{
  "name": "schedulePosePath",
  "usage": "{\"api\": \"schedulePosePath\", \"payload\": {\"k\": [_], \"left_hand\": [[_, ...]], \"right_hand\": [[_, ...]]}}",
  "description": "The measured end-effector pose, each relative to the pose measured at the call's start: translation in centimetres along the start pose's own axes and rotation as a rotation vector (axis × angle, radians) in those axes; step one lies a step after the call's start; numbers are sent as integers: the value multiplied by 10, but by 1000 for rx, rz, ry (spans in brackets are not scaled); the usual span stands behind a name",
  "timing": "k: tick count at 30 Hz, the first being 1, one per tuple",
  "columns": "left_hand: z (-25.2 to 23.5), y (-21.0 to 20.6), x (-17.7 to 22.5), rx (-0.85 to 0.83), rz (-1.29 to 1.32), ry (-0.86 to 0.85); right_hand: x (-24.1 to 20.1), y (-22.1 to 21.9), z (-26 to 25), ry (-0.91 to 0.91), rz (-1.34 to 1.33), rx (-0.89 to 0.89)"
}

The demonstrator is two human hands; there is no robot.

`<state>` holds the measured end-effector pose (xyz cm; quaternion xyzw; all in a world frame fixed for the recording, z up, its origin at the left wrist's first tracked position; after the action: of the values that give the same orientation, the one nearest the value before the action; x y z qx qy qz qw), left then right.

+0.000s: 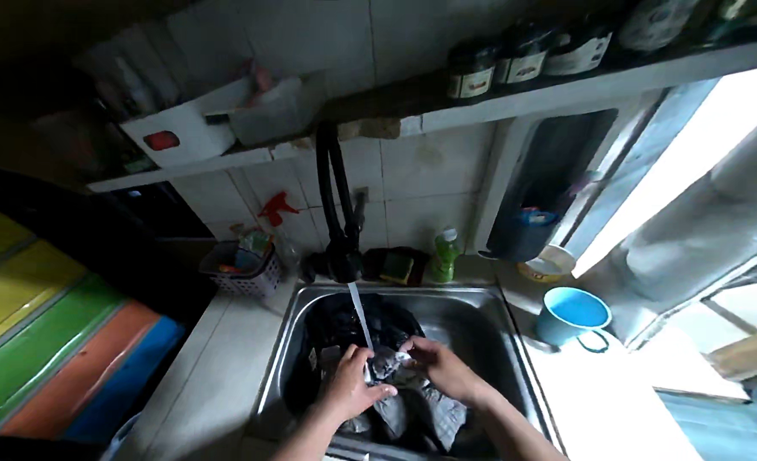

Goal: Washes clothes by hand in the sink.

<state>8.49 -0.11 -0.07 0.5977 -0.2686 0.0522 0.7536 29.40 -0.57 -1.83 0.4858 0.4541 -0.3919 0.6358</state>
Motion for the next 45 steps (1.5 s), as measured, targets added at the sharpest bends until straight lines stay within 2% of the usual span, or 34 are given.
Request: {"api": "schedulePosePath", "payload": {"k": [2,5,6,8,10,12,14,18,24,25,27,29,31,34,36,39,41,42,44,45], "left_hand": [[-16,3,7,-72,78,121],[-33,37,16,-32,263,160],[-37,52,19,-3,334,139],[-42,80,27,44,409,73],[-44,98,35,30,435,-12],[-45,104,48,-9,487,-143],[-46,104,61,-49,540,-269],[-41,114,70,-48,535,-363],[-19,130,85,-190,520,-559],[-12,129,86,-249,483,-583],[6,115,77,-378,352,-548],[28,82,50,-488,179,-387],[41,48,12,-552,28,-166],[40,17,-31,-540,-114,34],[33,27,-29,-496,-206,74],[16,70,-5,-346,-263,109],[10,98,12,-254,-278,66],[12,106,19,-214,-274,-11],[27,102,26,-167,-217,-283],[37,88,24,-180,-168,-430]], "right_hand": [[-18,8,-6,32,-212,52],[-40,27,-10,52,-339,146],[-45,36,-9,70,-298,156],[-53,52,-10,81,-51,150],[-61,59,-10,61,236,135],[-74,56,-8,76,356,121],[-93,46,-8,118,280,60],[-114,29,-16,152,24,-136],[-122,2,9,-70,-77,-441],[-114,-6,11,-106,39,-488],[-96,-22,11,-156,539,-626],[-73,-29,11,-221,1089,-685],[-75,-23,19,-330,1373,-559],[-102,-25,33,-386,1493,-333],[-122,-24,32,-379,1519,-174],[-145,-8,28,-330,1516,78],[-157,7,34,-278,1501,261],[-162,13,38,-261,1489,345],[-159,20,46,-203,1464,480],[-149,20,50,-210,1450,483]]}}
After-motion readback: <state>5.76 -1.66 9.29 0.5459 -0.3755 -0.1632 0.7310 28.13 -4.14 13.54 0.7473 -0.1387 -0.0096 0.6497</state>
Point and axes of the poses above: each hand's wrist, its own z-axis away from the middle knuckle, its own y-axis out of the back of the hand, x = y × z, the point moved 4 cm from there along -z, towards the middle knuckle, and after that the axes turned 7 degrees about x, right-handed, at the moved point
